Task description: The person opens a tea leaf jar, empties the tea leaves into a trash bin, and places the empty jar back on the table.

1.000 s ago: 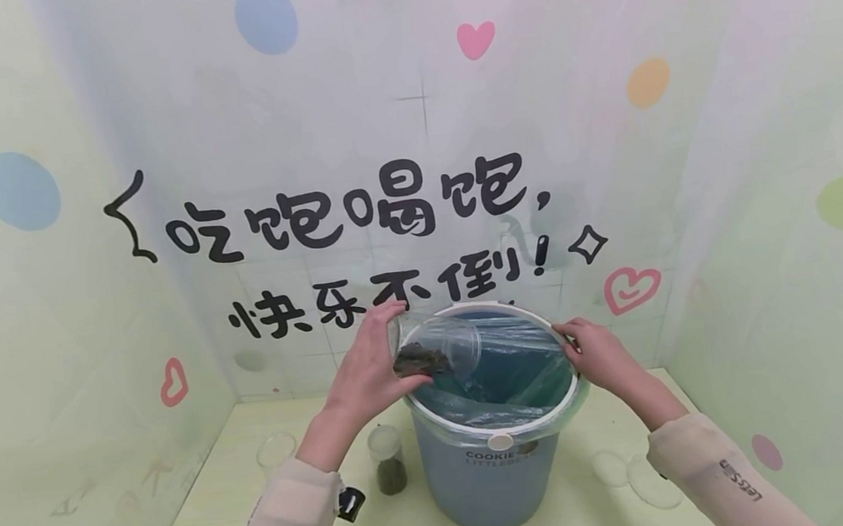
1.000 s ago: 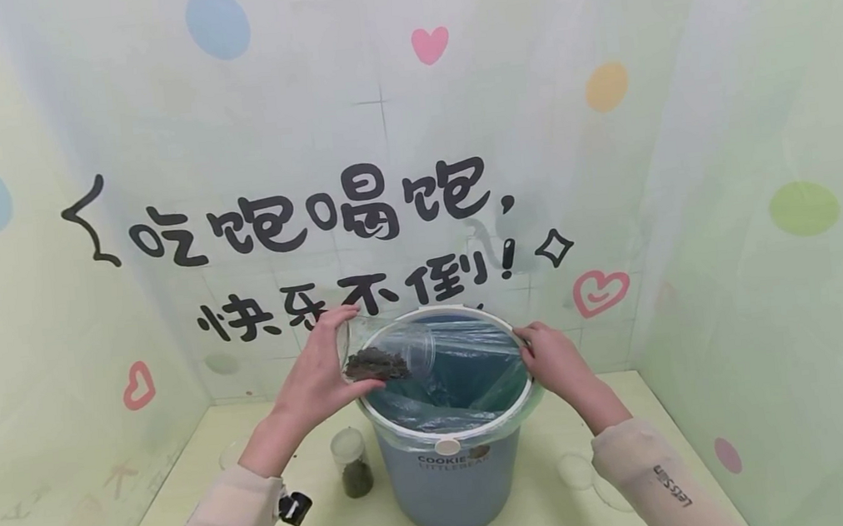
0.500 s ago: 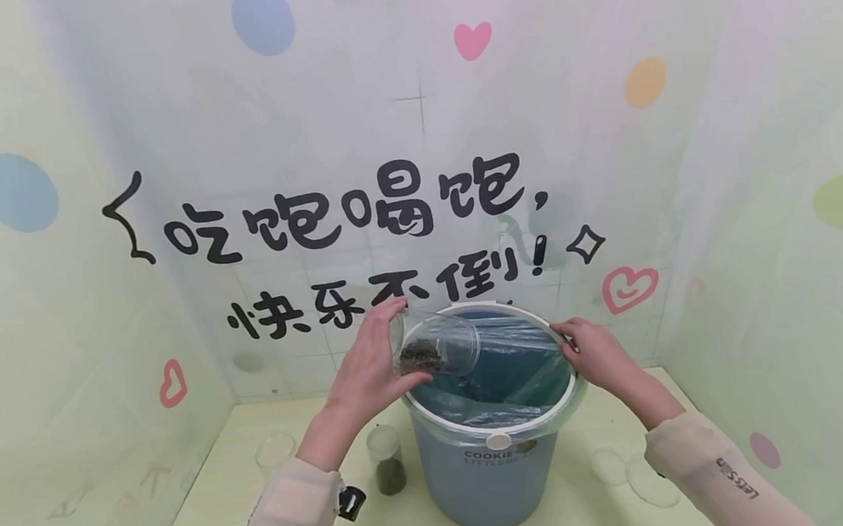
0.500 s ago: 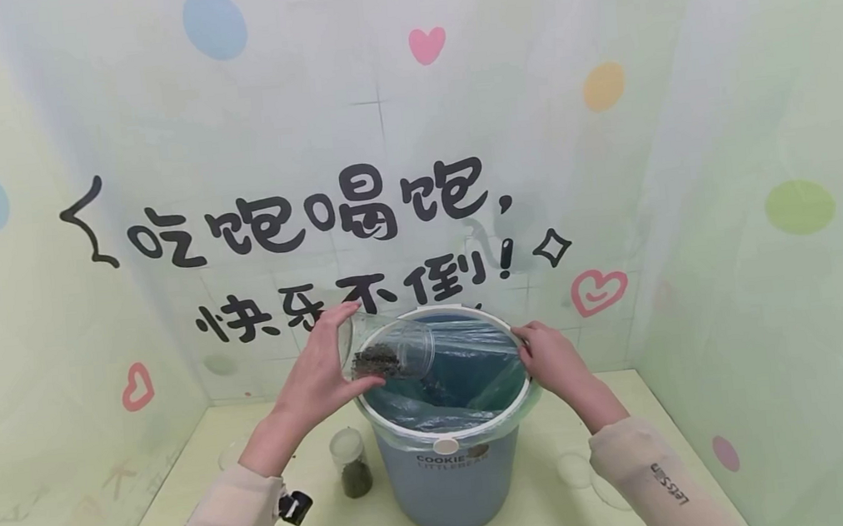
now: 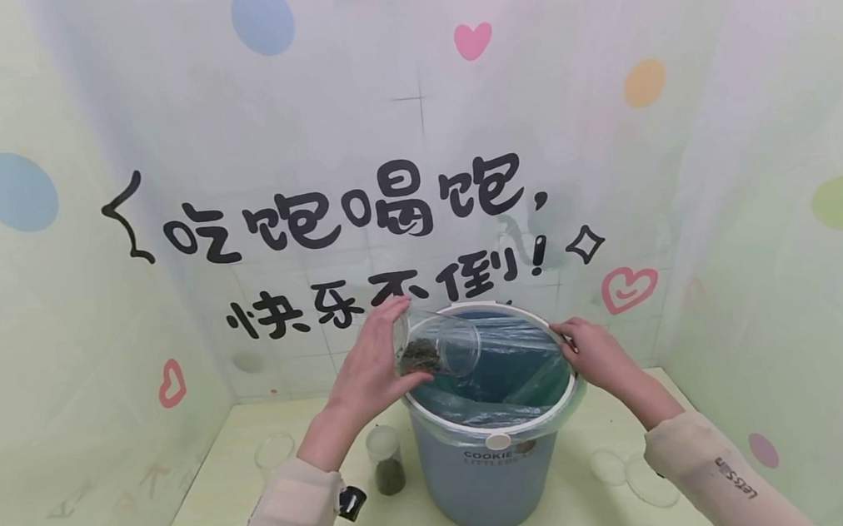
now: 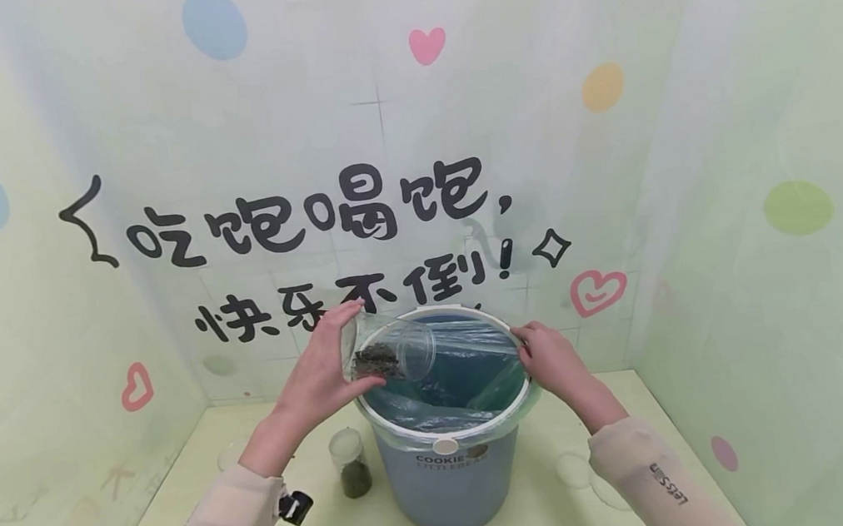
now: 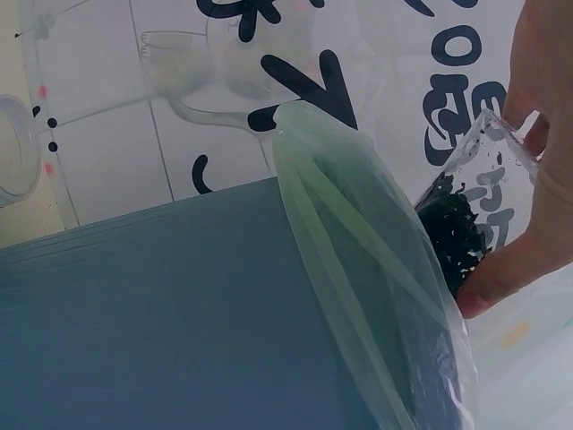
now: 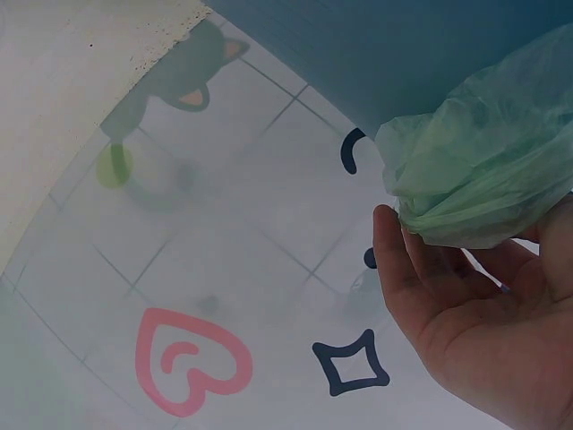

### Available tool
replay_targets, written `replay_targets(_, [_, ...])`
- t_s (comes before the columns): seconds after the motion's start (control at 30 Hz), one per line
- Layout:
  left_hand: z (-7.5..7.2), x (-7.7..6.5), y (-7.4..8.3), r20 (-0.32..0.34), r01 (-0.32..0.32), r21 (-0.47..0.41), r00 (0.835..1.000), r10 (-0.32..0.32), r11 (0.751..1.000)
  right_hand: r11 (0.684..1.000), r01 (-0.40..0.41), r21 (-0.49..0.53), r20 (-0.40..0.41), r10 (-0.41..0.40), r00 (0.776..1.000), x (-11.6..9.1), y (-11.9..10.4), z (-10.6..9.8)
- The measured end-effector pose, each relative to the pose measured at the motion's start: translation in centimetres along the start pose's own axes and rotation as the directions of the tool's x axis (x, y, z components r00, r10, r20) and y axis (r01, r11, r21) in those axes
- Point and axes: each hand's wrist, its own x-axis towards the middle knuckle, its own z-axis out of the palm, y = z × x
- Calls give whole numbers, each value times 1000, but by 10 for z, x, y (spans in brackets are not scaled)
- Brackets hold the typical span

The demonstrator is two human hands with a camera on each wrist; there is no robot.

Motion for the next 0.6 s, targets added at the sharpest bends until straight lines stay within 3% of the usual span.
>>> replay_targets(0.2, [1,0,0,4,-18,-2,1000,18,1000,1000,0,-3,-1,0,1000,0,-2,-1])
replay_targets(0.43, [1,0,0,1,-105,9,994,105,994,1000,-1,-4,3,1,1000,0,0,0])
replay_targets(0.6, [0,0,0,-11,-128,-2,992,128,992,1000,-6,2,11,6,1000,0,0,0])
